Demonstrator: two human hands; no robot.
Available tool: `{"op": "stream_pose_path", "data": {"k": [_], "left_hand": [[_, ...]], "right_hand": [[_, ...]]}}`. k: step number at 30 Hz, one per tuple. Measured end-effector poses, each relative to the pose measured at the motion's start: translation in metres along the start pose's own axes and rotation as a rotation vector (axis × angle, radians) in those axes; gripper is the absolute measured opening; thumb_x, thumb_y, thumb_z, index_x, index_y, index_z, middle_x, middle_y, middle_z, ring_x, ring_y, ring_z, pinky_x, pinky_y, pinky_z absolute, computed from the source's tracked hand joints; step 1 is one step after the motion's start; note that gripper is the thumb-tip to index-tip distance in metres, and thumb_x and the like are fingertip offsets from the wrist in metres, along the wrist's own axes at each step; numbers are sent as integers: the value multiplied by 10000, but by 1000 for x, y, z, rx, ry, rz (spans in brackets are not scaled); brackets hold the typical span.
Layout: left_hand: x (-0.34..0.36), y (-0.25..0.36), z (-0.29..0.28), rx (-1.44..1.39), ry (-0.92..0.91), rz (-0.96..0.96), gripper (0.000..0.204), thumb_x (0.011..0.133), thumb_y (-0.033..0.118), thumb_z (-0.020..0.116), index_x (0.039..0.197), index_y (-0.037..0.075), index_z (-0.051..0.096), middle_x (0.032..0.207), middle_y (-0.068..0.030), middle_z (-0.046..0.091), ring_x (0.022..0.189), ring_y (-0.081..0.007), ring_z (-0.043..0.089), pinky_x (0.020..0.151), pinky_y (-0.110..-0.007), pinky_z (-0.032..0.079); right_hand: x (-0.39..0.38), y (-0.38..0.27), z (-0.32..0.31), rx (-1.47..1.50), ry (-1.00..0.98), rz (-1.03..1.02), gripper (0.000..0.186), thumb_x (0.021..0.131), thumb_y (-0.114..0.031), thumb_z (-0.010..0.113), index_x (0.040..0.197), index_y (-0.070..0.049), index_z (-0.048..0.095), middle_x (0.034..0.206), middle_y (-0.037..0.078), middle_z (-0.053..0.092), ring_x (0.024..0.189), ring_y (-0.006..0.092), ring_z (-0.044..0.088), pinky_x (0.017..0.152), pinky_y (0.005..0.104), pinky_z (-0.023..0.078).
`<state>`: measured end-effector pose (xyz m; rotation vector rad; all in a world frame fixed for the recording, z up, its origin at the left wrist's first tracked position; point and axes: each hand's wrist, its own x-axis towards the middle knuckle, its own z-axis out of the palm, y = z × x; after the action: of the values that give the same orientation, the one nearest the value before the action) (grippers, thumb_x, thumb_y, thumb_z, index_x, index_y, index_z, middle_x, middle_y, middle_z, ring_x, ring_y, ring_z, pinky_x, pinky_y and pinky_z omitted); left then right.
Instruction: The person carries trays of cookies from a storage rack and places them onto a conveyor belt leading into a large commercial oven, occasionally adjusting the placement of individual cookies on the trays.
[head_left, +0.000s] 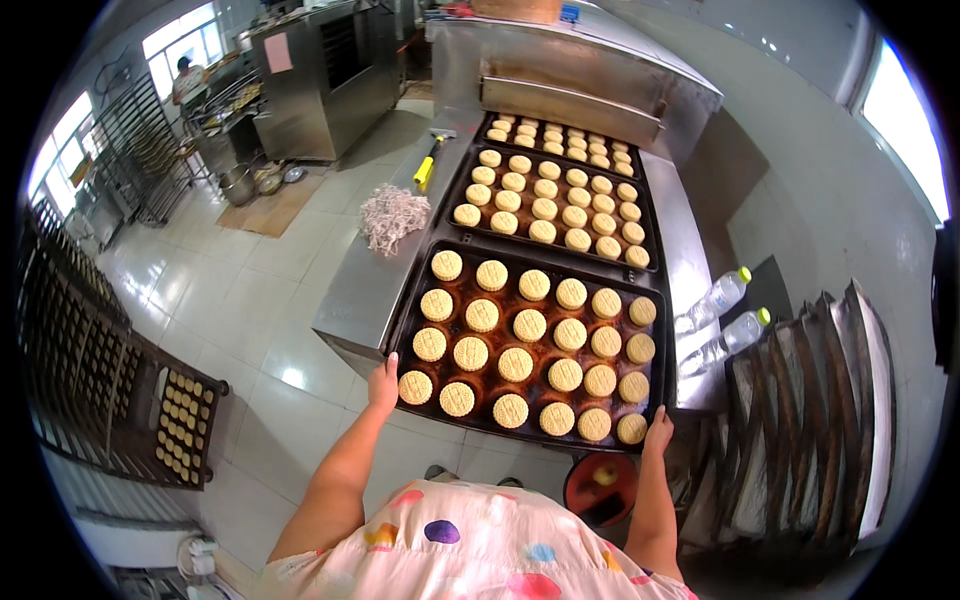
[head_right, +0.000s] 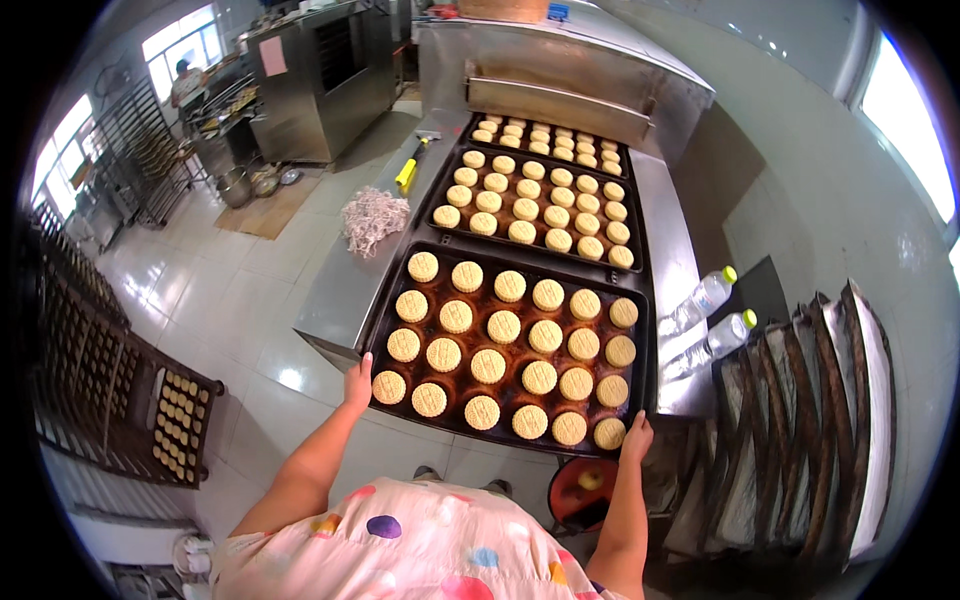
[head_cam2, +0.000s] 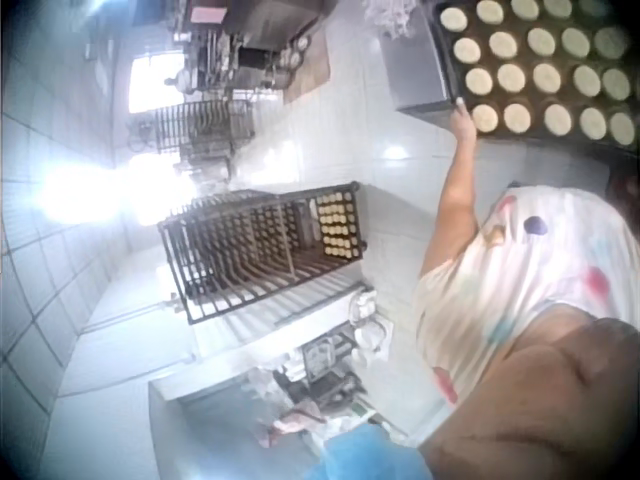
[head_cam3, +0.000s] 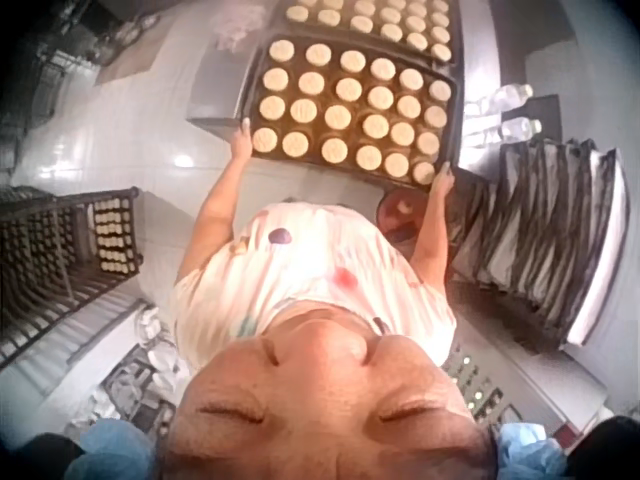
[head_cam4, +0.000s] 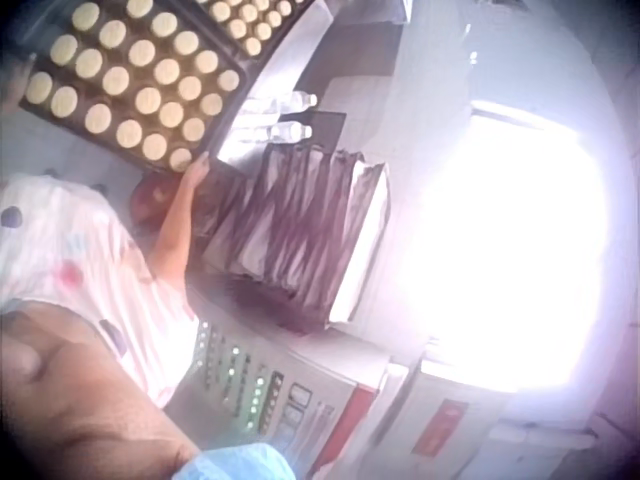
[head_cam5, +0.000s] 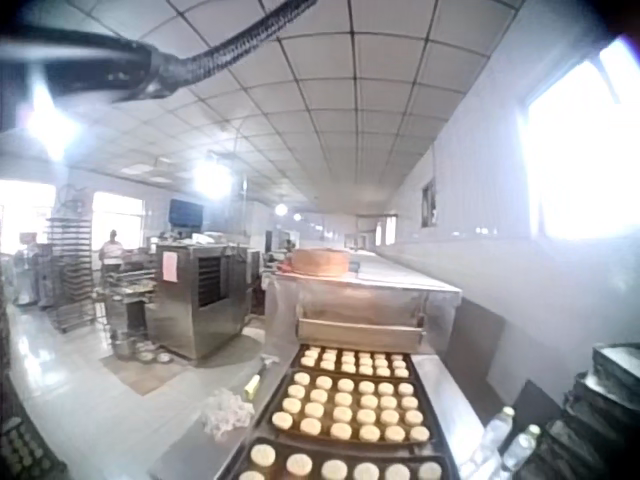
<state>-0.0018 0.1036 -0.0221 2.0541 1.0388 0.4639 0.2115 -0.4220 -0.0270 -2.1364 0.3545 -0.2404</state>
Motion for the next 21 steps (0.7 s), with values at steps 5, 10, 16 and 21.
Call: {"op": "stream_pose_path", "data": {"k": [5,10,16,21], "left_hand": [[-2,2,-3,-35,12,27,642,912,506,308,870,-63,602,807,-290,575,784,-461,527,681,-478,404],[-3,9,-5,15,-10,10,653,913,506,309,838,-76,594,800,-291,575,775,-461,523,678,-471,403],[-3,7,0,-15,29,24,661,909,504,331,811,-100,580,778,-298,569,762,-464,516,678,-471,402],[-3,11,0,-45,39,21,656,908,496,348,776,-102,582,760,-299,564,741,-457,519,666,-465,400]], "right_hand": [[-3,-4,0,1,-2,21,485,896,-365,447,935,97,590,835,258,608,750,363,565,715,408,422],[-3,-5,-3,-14,-29,59,474,898,-366,444,918,84,592,816,266,597,742,365,566,704,414,422],[-5,-7,-5,10,-24,71,472,902,-354,455,948,99,581,838,231,613,757,279,564,718,376,419],[-4,-9,-6,-11,-17,114,478,900,-363,459,984,92,581,891,229,620,805,296,575,756,369,422]]}}
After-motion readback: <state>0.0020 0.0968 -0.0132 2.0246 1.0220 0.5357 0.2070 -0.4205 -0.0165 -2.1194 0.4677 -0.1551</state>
